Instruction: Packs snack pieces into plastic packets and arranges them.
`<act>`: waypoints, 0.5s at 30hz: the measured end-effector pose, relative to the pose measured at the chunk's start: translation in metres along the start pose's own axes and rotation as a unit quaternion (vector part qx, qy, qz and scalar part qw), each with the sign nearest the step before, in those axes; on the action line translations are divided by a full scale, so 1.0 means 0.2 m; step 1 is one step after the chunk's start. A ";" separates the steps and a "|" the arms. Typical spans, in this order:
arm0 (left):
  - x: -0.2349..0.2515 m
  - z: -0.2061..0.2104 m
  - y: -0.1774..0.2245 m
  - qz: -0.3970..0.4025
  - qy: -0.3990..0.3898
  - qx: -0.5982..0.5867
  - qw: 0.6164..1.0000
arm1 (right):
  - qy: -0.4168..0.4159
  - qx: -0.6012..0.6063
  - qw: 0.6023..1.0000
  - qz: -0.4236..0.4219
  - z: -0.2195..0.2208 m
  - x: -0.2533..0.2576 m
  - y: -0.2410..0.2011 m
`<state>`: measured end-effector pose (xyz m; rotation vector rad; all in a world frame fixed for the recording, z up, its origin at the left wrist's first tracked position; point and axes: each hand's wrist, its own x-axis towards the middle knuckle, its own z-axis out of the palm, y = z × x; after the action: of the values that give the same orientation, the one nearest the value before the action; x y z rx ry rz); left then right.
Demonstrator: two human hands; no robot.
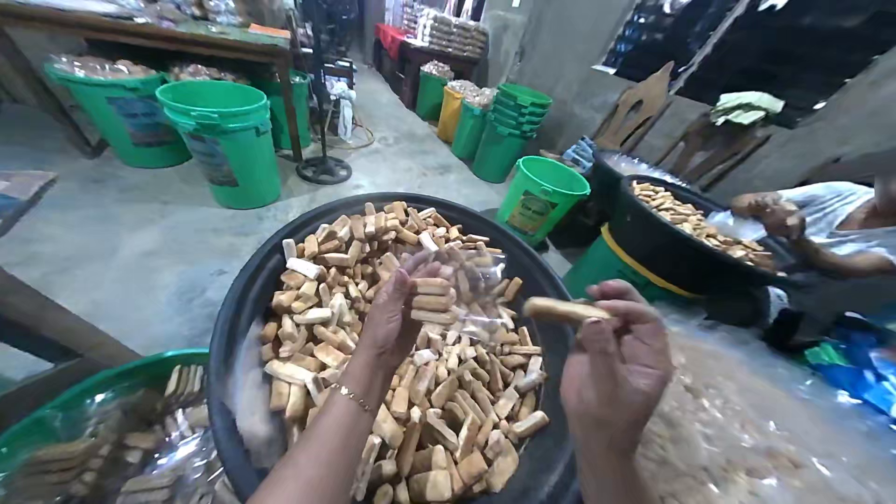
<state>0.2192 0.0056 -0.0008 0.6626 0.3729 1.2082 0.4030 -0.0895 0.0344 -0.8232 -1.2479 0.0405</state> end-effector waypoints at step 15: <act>-0.08 0.09 -0.01 -0.002 0.001 0.093 0.996 | -0.364 -0.220 0.905 -0.015 0.11 0.02 0.05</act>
<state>0.2266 -0.0157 0.0101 0.8212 0.4913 1.1796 0.3901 -0.0701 0.0339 -1.2407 -2.0228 0.0430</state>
